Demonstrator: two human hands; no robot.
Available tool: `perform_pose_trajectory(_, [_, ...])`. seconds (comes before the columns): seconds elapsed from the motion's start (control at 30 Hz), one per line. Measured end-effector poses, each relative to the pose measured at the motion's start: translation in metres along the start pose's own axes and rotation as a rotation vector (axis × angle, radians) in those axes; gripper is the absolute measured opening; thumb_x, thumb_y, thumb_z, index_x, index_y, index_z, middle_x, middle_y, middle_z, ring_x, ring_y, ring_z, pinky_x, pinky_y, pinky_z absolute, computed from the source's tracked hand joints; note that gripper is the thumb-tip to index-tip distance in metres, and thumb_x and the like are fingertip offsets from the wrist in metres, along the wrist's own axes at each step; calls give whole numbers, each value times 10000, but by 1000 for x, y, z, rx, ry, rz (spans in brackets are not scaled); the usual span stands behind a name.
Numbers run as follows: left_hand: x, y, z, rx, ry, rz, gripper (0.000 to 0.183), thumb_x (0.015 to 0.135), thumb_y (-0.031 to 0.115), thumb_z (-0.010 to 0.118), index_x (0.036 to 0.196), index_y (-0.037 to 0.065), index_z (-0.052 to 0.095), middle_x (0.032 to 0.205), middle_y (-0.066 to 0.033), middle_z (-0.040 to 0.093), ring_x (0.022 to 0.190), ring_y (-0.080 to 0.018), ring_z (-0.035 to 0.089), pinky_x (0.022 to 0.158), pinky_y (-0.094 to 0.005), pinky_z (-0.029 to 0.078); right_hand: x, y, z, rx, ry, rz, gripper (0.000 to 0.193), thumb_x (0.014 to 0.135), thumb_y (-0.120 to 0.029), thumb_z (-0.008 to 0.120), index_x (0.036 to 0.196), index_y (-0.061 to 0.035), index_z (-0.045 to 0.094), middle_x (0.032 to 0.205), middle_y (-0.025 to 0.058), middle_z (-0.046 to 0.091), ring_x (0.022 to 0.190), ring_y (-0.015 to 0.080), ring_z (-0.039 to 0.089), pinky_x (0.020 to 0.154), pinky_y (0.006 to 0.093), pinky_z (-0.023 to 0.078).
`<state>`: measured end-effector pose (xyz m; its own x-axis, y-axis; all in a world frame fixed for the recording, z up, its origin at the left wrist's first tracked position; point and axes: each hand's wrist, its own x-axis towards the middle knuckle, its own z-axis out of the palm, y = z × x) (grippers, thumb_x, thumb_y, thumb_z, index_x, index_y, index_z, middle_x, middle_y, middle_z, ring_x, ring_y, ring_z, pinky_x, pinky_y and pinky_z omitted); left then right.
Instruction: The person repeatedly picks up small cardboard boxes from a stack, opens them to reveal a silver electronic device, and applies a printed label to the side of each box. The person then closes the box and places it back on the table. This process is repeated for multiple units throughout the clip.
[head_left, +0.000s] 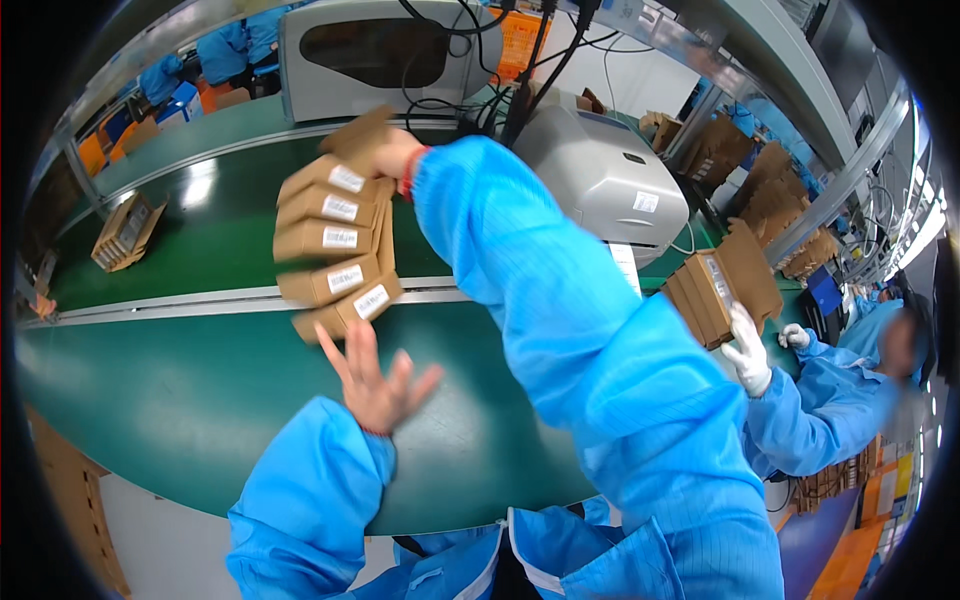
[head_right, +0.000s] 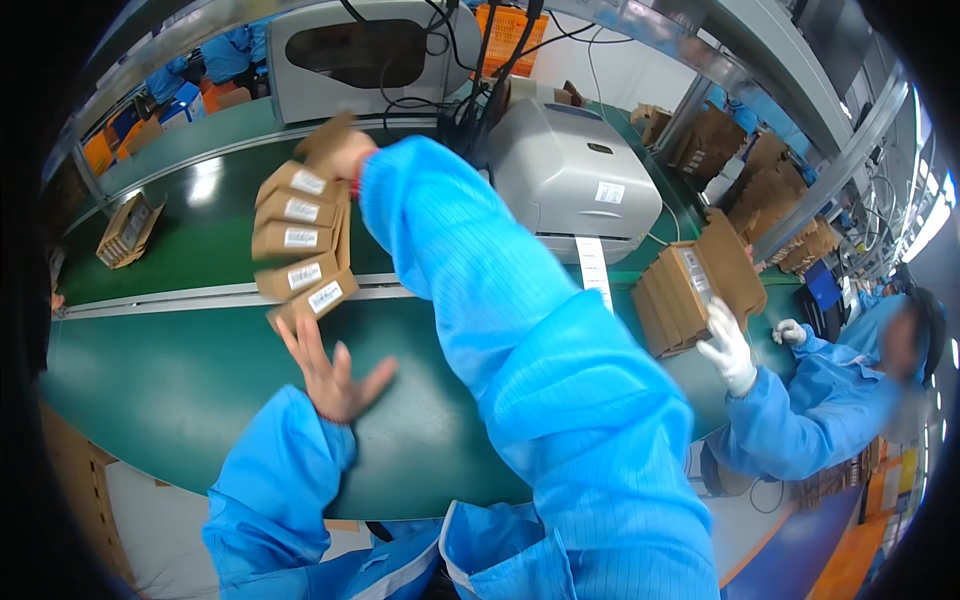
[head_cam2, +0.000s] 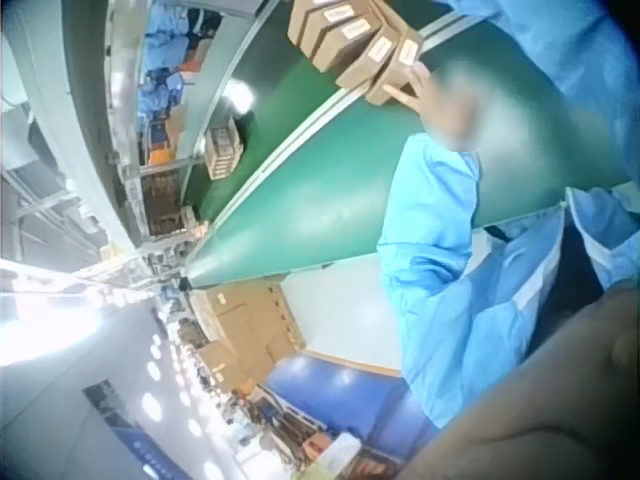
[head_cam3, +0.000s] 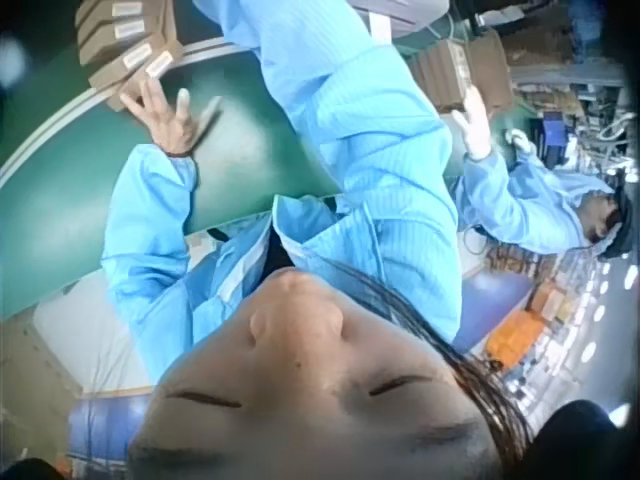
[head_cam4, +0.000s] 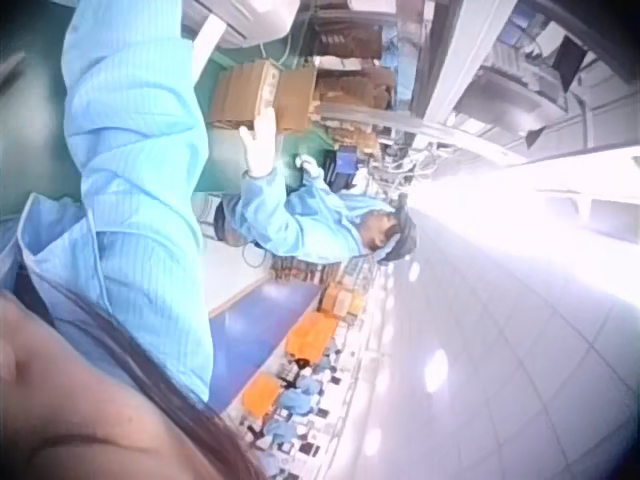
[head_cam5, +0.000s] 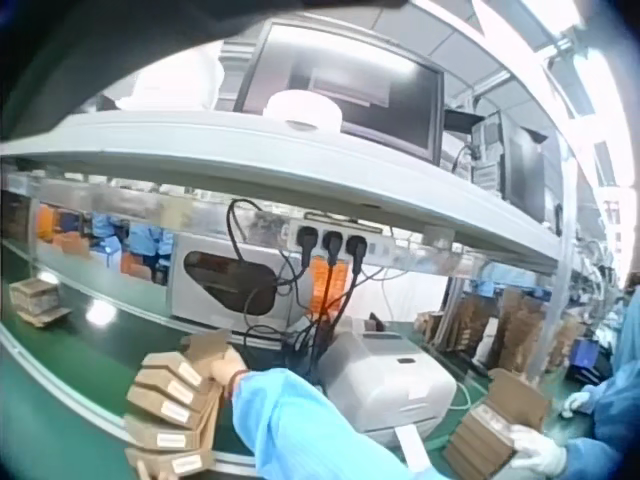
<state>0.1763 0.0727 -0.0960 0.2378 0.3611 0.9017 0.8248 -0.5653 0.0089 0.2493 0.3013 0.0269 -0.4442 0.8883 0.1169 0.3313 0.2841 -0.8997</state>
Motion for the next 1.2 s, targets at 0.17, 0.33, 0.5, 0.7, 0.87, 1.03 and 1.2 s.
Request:
perform_pose_trajectory(0.17, [27, -89, 48, -57, 18, -623, 715, 749, 236, 621, 1301, 23, 220, 1287, -241, 307, 1179, -361, 335, 965, -424, 266, -11, 137, 6, 726, 798, -224, 406, 675, 35, 548, 1076, -13, 500, 1036, 99, 569, 941, 203, 544, 805, 304, 424])
perform_pose_trajectory(0.33, [27, -115, 83, -534, 91, -996, 631, 795, 293, 584, 1272, 11, 281, 1085, -173, 531, 1000, -232, 522, 853, -308, 390, -33, 136, 57, 848, 937, -10, 416, 701, 36, 489, 1110, -24, 446, 1065, 121, 530, 958, 264, 518, 801, 296, 412])
perform_pose_trajectory(0.5, [35, -125, 109, -603, -54, -853, 613, 758, 155, 613, 1262, 25, 289, 1048, -179, 552, 977, -284, 543, 824, -332, 417, -40, 148, 24, 698, 964, 308, 336, 709, -29, 483, 1027, 57, 418, 1053, 234, 497, 994, 347, 484, 844, 337, 387])
perform_pose_trajectory(0.7, [30, -153, 100, -299, -194, -785, 565, 681, 63, 661, 1182, 42, 399, 935, -215, 587, 881, -337, 576, 735, -364, 463, -82, 80, 61, -11, 837, -152, 605, 662, -31, 547, 1206, 54, 296, 1146, 241, 374, 1069, 397, 368, 945, 389, 297])
perform_pose_trajectory(0.87, [50, -136, 116, -203, -129, -810, 443, 670, 99, 679, 1054, 32, 469, 881, -210, 598, 846, -364, 572, 697, -388, 464, -39, 122, 17, -35, 650, -129, 659, 721, -191, 587, 1248, 29, 259, 1171, 258, 383, 1083, 389, 384, 932, 394, 317])
perform_pose_trajectory(1.03, [50, -143, 122, -68, -134, -775, 498, 666, 115, 688, 1094, 46, 443, 860, -210, 598, 813, -376, 571, 688, -410, 459, -16, 114, 18, -29, 658, -163, 648, 718, -348, 612, 1241, -71, 347, 1122, 246, 472, 1033, 392, 449, 885, 420, 358])
perform_pose_trajectory(1.2, [44, -169, 128, -142, -118, -827, 490, 662, 98, 687, 1088, 60, 447, 867, -205, 601, 822, -370, 575, 684, -405, 463, -1, 121, 27, -27, 722, -108, 479, 722, -359, 578, 1159, -189, 480, 1043, 190, 553, 951, 379, 512, 825, 423, 402])
